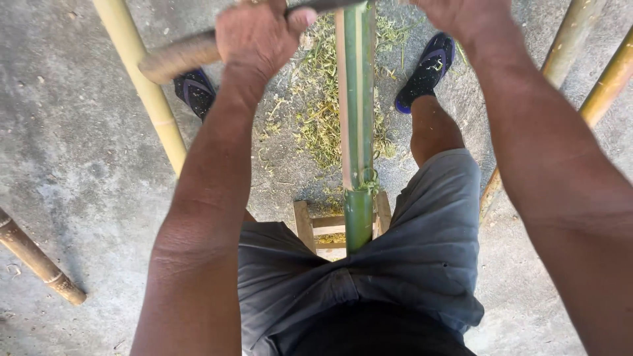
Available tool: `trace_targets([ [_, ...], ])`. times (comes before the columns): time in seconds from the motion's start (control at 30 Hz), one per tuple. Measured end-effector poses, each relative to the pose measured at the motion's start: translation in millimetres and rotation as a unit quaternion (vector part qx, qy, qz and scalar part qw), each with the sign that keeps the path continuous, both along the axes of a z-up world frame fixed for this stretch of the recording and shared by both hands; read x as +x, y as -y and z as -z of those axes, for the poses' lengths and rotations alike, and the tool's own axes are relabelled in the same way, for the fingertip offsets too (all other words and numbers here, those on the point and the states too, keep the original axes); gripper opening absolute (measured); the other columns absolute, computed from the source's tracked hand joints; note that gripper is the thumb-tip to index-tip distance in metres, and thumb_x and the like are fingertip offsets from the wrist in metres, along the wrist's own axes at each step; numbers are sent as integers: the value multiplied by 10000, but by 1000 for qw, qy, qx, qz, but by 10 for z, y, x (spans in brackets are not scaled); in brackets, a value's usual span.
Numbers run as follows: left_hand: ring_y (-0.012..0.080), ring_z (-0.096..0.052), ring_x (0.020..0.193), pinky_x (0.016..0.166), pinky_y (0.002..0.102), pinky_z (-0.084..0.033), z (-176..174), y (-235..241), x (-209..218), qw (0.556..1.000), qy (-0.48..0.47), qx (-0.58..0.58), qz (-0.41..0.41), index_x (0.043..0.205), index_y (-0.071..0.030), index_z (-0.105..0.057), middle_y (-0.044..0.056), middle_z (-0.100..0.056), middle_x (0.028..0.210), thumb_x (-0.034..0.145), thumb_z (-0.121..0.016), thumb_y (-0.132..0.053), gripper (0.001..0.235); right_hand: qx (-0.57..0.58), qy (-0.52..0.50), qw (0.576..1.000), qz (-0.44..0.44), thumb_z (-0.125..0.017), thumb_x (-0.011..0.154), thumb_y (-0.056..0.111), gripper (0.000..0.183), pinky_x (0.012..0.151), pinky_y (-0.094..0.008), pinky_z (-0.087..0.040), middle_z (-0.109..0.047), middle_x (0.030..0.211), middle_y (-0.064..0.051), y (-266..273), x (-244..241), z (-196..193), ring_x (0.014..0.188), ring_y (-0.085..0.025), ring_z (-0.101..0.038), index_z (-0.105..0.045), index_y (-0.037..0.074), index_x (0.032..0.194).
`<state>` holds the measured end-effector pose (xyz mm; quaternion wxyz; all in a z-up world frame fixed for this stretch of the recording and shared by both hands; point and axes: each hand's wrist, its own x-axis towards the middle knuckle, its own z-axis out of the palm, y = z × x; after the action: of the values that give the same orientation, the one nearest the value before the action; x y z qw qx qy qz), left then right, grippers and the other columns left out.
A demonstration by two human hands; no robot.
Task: Shave a bamboo pole using a large knife/machete to smooth the surface.
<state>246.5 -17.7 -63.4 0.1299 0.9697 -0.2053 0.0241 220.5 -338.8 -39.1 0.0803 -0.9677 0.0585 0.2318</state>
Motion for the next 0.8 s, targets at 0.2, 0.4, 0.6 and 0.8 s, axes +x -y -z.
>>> trace_targets([
  [0.2,121,-523,481,571,396,-489,7,-124,-828,980,-186,65,-2,880,-143,-701,-27,-531,571,1020,-314,-771,751,-87,317,916,-232,-457,969,878,792,829,-427,-411,-659,943,-63,153,-803,123,1002,-257,-603,-775,176,1151],
  [0.4,153,-565,528,658,443,-526,-168,-219,-1660,981,-193,34,3,844,-152,-704,-8,-567,584,1003,-330,-763,734,-20,204,966,-158,-378,961,908,847,979,-426,-349,-608,893,-44,-79,-1596,-35,960,-246,-490,-728,139,904],
  [0.6,183,-618,519,654,441,-538,-282,-304,-2308,958,-281,55,3,818,-144,-670,14,-592,583,992,-330,-752,718,-18,142,980,-139,-273,941,883,866,970,-428,-343,-599,844,-36,-271,-2361,-195,896,-225,-465,-738,153,957],
  [0.8,259,-652,588,711,460,-538,-432,-372,-2447,954,-299,18,15,811,-142,-670,53,-645,628,958,-398,-757,689,-12,202,969,-144,-439,992,768,715,982,-438,-362,-636,962,-70,-370,-2775,-318,1005,-265,-532,-715,109,958],
])
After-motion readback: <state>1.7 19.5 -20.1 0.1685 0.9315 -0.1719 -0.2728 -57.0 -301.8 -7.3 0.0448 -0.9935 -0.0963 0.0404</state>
